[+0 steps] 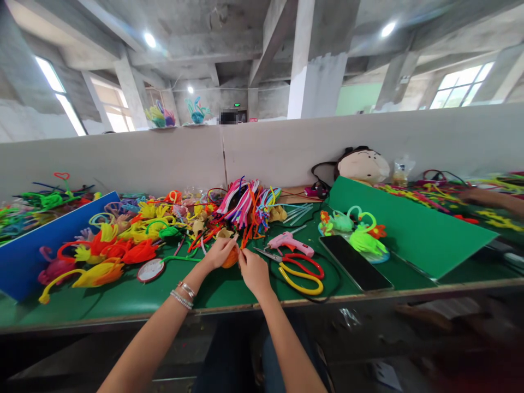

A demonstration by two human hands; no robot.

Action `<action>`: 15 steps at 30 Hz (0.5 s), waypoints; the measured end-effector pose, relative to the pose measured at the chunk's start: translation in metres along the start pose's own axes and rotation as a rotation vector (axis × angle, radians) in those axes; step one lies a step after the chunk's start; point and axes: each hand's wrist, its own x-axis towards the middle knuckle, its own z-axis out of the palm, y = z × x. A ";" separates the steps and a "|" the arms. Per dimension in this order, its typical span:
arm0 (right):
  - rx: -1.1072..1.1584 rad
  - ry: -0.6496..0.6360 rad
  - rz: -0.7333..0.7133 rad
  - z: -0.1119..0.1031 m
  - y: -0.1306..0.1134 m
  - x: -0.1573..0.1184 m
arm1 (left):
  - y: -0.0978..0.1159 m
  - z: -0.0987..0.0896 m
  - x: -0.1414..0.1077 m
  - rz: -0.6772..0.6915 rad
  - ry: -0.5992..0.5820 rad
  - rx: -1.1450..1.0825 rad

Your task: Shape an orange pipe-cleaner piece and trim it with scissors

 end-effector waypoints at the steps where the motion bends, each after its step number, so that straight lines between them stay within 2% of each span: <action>1: 0.003 -0.010 0.015 0.000 0.000 0.000 | 0.000 0.001 0.000 0.015 0.012 0.024; 5: 0.078 -0.044 0.048 0.001 0.002 0.001 | -0.002 0.003 -0.001 0.059 0.072 0.086; 9: 0.249 -0.057 0.081 0.001 0.003 0.001 | -0.001 0.003 -0.002 0.090 0.081 0.049; 15: 0.388 0.110 0.053 0.003 0.002 -0.001 | -0.004 0.005 0.003 0.026 0.170 -0.118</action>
